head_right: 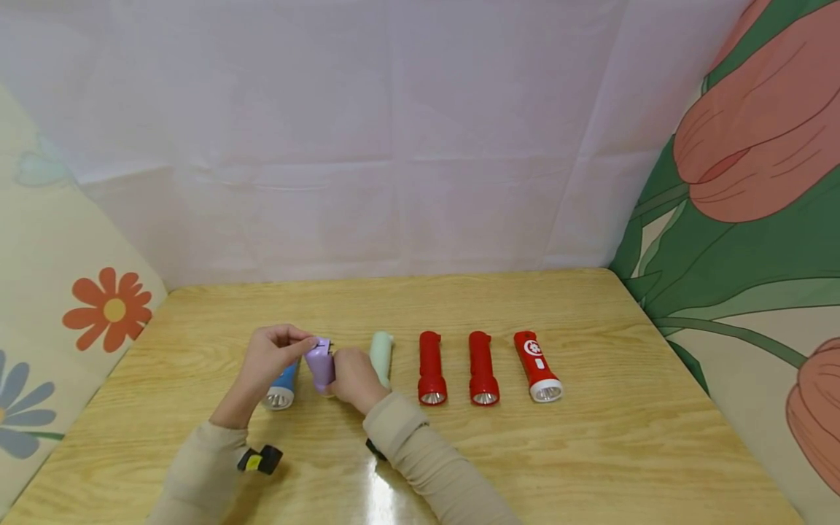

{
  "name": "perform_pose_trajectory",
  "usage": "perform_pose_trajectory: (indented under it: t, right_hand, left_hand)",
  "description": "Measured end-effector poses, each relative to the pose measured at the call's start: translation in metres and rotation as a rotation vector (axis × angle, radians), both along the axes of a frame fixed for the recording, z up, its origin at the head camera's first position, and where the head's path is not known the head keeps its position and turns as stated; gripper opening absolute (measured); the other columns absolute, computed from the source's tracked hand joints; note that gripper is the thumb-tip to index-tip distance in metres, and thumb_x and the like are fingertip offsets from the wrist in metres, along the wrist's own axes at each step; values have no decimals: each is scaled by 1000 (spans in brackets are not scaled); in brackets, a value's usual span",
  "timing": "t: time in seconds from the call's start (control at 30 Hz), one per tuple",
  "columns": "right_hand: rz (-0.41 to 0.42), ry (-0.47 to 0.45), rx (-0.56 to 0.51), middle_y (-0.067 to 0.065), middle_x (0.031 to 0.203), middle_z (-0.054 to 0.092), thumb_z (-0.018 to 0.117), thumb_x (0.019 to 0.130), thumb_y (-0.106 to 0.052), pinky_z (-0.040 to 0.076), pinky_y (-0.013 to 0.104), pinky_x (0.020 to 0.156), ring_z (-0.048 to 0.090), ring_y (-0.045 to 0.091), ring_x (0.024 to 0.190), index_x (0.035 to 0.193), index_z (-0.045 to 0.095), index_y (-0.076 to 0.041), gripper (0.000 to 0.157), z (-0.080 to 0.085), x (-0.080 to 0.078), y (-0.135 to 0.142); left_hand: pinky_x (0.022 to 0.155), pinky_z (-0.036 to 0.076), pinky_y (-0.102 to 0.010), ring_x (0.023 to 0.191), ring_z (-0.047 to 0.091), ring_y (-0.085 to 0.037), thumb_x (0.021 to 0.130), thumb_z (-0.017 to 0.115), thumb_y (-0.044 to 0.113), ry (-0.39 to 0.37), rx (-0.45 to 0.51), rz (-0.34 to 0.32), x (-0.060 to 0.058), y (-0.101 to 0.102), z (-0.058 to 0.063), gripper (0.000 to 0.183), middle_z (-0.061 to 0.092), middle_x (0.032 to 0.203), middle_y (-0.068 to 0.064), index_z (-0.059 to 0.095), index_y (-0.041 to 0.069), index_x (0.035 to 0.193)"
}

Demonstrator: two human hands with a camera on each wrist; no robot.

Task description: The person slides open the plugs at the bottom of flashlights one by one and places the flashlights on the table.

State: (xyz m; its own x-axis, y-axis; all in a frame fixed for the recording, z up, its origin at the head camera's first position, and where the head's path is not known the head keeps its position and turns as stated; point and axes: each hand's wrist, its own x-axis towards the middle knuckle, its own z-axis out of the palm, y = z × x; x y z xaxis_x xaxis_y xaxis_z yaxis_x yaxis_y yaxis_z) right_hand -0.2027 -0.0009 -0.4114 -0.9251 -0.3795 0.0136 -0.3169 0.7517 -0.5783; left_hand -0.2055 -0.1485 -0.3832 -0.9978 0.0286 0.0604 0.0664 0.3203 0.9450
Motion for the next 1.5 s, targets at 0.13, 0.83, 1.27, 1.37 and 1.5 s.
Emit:
perform_pose_trajectory:
  t: [0.13, 0.83, 1.27, 1.37, 1.5]
  right_hand:
    - [0, 7, -3, 8, 77, 65, 81, 66, -11, 49, 22, 64, 60, 16, 68, 89, 64, 1, 31, 0, 1, 0]
    - [-11, 7, 34, 9, 81, 66, 81, 67, -14, 50, 24, 68, 61, 17, 72, 94, 63, 2, 36, -1, 0, -2]
    - [-14, -14, 20, 11, 85, 66, 81, 68, -13, 51, 26, 72, 62, 19, 77, 98, 62, 2, 39, 0, 1, -2]
    - [-11, -20, 13, 12, 87, 66, 80, 68, -11, 51, 27, 73, 63, 20, 79, 100, 62, 2, 39, 1, 2, -1]
    - [-8, -15, 14, 12, 87, 66, 79, 69, -10, 51, 27, 73, 63, 20, 79, 100, 62, 3, 38, 1, 2, -1]
  left_hand:
    - [62, 41, -25, 69, 51, -13, 80, 71, 10, -6, -7, 6, 0, 0, 0, 16, 63, 73, -1, 67, -4, 85]
    - [57, 44, -23, 64, 52, -12, 80, 71, 13, -2, -18, -20, 1, -1, 2, 18, 63, 73, -2, 67, -4, 86]
    - [54, 43, -22, 62, 50, -11, 80, 71, 14, 11, -45, -36, 1, -2, 4, 18, 63, 72, -1, 68, -3, 84]
    - [54, 43, -22, 61, 50, -11, 80, 71, 14, 12, -53, -38, 1, -2, 5, 18, 62, 70, -1, 67, -3, 83]
    - [55, 43, -23, 62, 50, -12, 80, 71, 12, -2, -56, -38, 0, -2, 5, 16, 61, 68, -2, 67, -3, 83]
